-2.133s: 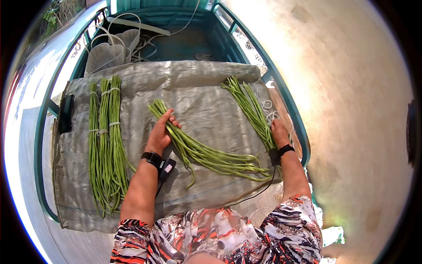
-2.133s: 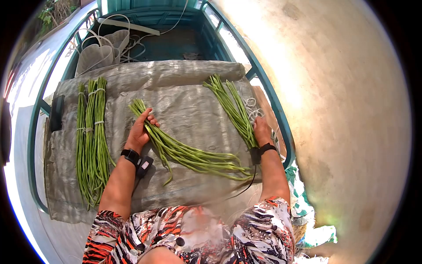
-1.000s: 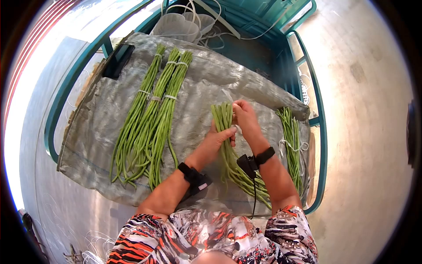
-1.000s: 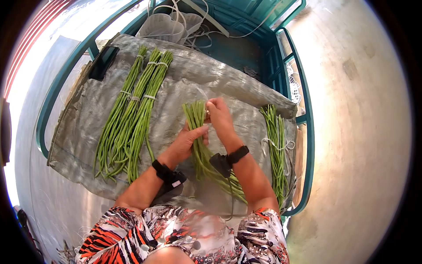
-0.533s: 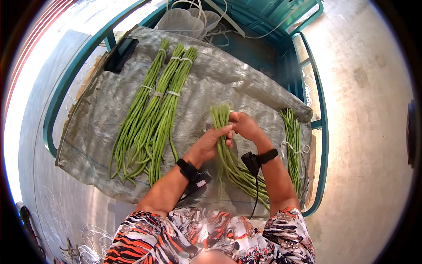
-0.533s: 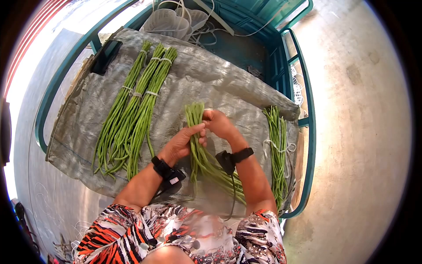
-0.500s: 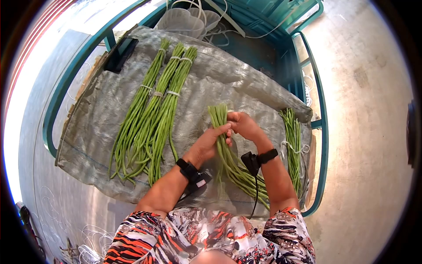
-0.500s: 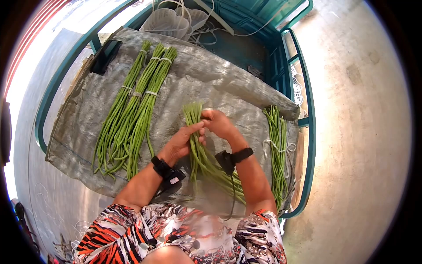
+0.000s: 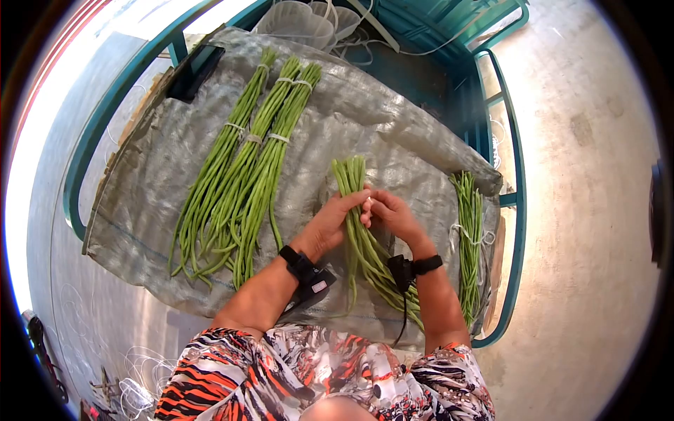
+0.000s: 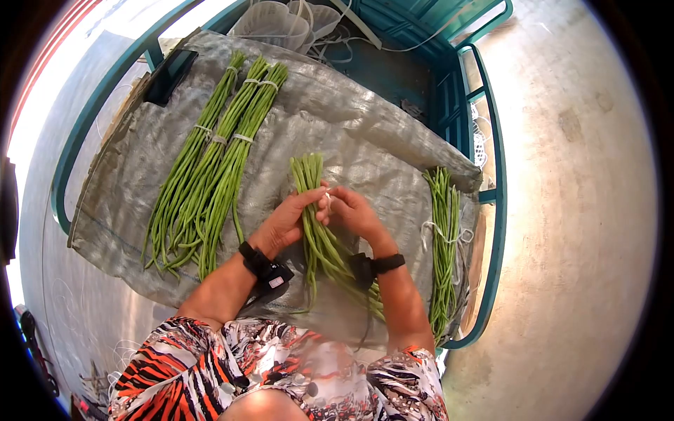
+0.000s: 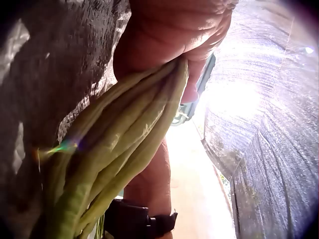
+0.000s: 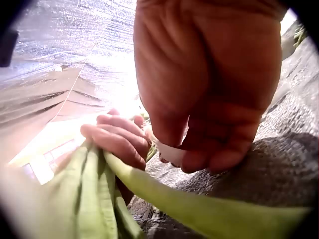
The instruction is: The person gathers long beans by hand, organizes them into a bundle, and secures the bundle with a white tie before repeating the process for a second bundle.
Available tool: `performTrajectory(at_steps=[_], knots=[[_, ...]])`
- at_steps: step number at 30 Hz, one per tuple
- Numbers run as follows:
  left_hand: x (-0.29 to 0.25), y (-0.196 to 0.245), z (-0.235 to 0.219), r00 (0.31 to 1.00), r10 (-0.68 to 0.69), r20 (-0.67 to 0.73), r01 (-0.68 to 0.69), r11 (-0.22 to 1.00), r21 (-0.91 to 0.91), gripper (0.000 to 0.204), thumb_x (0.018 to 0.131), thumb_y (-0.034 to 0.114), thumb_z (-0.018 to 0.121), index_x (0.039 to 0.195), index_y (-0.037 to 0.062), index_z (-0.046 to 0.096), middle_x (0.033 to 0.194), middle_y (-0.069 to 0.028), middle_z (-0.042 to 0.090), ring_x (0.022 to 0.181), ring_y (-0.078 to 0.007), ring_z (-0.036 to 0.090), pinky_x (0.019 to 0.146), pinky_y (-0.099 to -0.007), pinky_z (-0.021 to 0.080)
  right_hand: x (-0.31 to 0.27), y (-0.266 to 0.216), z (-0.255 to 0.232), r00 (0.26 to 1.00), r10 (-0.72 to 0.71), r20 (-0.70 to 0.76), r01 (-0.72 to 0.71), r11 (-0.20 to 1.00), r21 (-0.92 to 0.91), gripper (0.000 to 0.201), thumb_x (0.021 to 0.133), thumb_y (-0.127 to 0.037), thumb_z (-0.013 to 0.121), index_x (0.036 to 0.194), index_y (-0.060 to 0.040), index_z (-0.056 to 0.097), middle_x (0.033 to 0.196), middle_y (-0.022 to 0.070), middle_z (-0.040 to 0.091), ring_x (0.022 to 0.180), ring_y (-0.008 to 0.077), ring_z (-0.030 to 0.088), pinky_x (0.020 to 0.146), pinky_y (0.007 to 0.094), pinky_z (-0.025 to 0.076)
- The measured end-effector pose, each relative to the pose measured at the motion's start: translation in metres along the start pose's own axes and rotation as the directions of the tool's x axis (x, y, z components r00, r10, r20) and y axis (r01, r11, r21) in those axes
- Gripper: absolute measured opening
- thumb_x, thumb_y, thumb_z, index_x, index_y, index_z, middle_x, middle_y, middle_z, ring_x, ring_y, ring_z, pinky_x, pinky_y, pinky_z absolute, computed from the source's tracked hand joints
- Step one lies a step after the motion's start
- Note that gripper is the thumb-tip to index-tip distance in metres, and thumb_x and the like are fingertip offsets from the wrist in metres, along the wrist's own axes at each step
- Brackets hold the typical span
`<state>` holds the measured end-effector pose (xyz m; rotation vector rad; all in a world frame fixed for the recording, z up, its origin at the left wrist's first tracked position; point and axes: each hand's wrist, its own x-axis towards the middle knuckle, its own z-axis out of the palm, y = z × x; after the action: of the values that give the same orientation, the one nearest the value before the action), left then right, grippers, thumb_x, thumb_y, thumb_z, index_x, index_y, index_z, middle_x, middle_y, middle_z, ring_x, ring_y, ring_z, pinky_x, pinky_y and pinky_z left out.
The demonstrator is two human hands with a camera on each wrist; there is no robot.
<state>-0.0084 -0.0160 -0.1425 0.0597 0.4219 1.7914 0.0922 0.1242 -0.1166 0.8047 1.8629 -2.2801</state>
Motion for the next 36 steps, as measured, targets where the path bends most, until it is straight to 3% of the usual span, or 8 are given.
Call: performTrajectory(at_steps=[3,6,12,18,22,26,29,36], knots=[[-0.002,0.001,0.003,1.000,-0.001,-0.015,0.001,1.000,0.000,0.023,0.092,0.018,0.060,0.110,0.0086,0.049,0.075,0.0009,0.056,0.062,-0.0116,0.055,0.065,-0.0299,0.049,0.001,0.003,-0.029,0.997,-0.080,0.008,0.079,0.957,-0.280,0.029,0.096,-0.008,0.050,0.124,-0.0059,0.052,0.092,-0.0006,0.057,0.067,0.0069,0.053,0.062,0.0220,0.046],[0.000,0.001,0.001,0.999,-0.003,-0.035,0.003,1.000,0.013,0.024,0.092,0.018,0.060,0.110,0.0083,0.049,0.075,0.0006,0.056,0.063,-0.0118,0.055,0.066,-0.0300,0.049,-0.012,-0.011,-0.017,0.998,-0.062,-0.017,0.052,0.932,-0.357,0.028,0.095,-0.010,0.051,0.123,-0.0053,0.054,0.094,-0.0005,0.059,0.067,0.0064,0.051,0.062,0.0209,0.044],[-0.001,0.002,0.003,1.000,0.000,0.028,0.000,1.000,0.012,0.021,0.091,0.015,0.061,0.107,0.0071,0.051,0.076,-0.0002,0.056,0.064,-0.0120,0.055,0.066,-0.0299,0.049,-0.011,0.005,0.001,0.978,-0.152,0.141,0.149,0.988,0.028,0.025,0.094,-0.011,0.053,0.118,-0.0052,0.057,0.097,-0.0006,0.061,0.075,0.0047,0.051,0.066,0.0206,0.044],[0.000,0.000,-0.003,0.992,-0.013,-0.126,0.021,0.998,0.062,0.017,0.089,0.013,0.061,0.102,0.0049,0.054,0.076,-0.0024,0.057,0.061,-0.0123,0.056,0.058,-0.0271,0.050,-0.030,-0.012,-0.027,0.999,-0.005,-0.040,-0.008,0.944,-0.329,0.018,0.095,-0.023,0.057,0.100,-0.0070,0.061,0.075,-0.0045,0.056,0.063,0.0019,0.047,0.055,0.0190,0.040],[-0.003,0.002,0.003,0.985,0.018,-0.169,0.013,0.984,0.178,0.017,0.087,0.013,0.062,0.098,0.0025,0.055,0.076,-0.0033,0.057,0.059,-0.0121,0.056,0.055,-0.0265,0.050,-0.048,-0.053,-0.012,0.986,-0.100,-0.132,0.020,0.866,-0.500,0.020,0.096,-0.027,0.056,0.091,-0.0086,0.063,0.067,-0.0071,0.050,0.055,0.0002,0.039,0.048,0.0175,0.031],[0.001,-0.003,-0.002,0.980,0.046,-0.194,0.018,0.949,0.316,0.016,0.087,0.014,0.064,0.095,0.0023,0.057,0.075,-0.0022,0.057,0.059,-0.0103,0.056,0.055,-0.0243,0.049,-0.047,-0.095,0.003,0.998,-0.069,0.011,0.069,0.933,-0.354,0.018,0.094,-0.024,0.059,0.091,-0.0067,0.064,0.069,-0.0074,0.051,0.061,0.0020,0.044,0.053,0.0196,0.036],[-0.001,-0.003,0.000,0.979,0.102,-0.174,-0.003,0.871,0.492,0.015,0.087,0.018,0.064,0.087,0.0035,0.058,0.071,-0.0013,0.057,0.057,-0.0094,0.055,0.053,-0.0237,0.046,-0.030,-0.114,0.028,0.940,-0.323,0.108,0.328,0.774,-0.542,0.020,0.092,-0.022,0.061,0.098,-0.0023,0.065,0.074,-0.0048,0.059,0.068,0.0056,0.052,0.061,0.0225,0.042],[-0.005,0.001,0.014,0.985,0.143,-0.091,-0.008,0.576,0.817,0.033,0.086,0.028,0.062,0.062,0.0064,0.055,0.056,-0.0009,0.053,0.051,-0.0101,0.051,0.048,-0.0268,0.039,0.041,-0.123,0.055,0.945,-0.130,0.301,0.312,0.636,-0.705,0.022,0.088,-0.018,0.066,0.101,0.0005,0.066,0.084,0.0000,0.064,0.079,0.0066,0.055,0.071,0.0228,0.045]])
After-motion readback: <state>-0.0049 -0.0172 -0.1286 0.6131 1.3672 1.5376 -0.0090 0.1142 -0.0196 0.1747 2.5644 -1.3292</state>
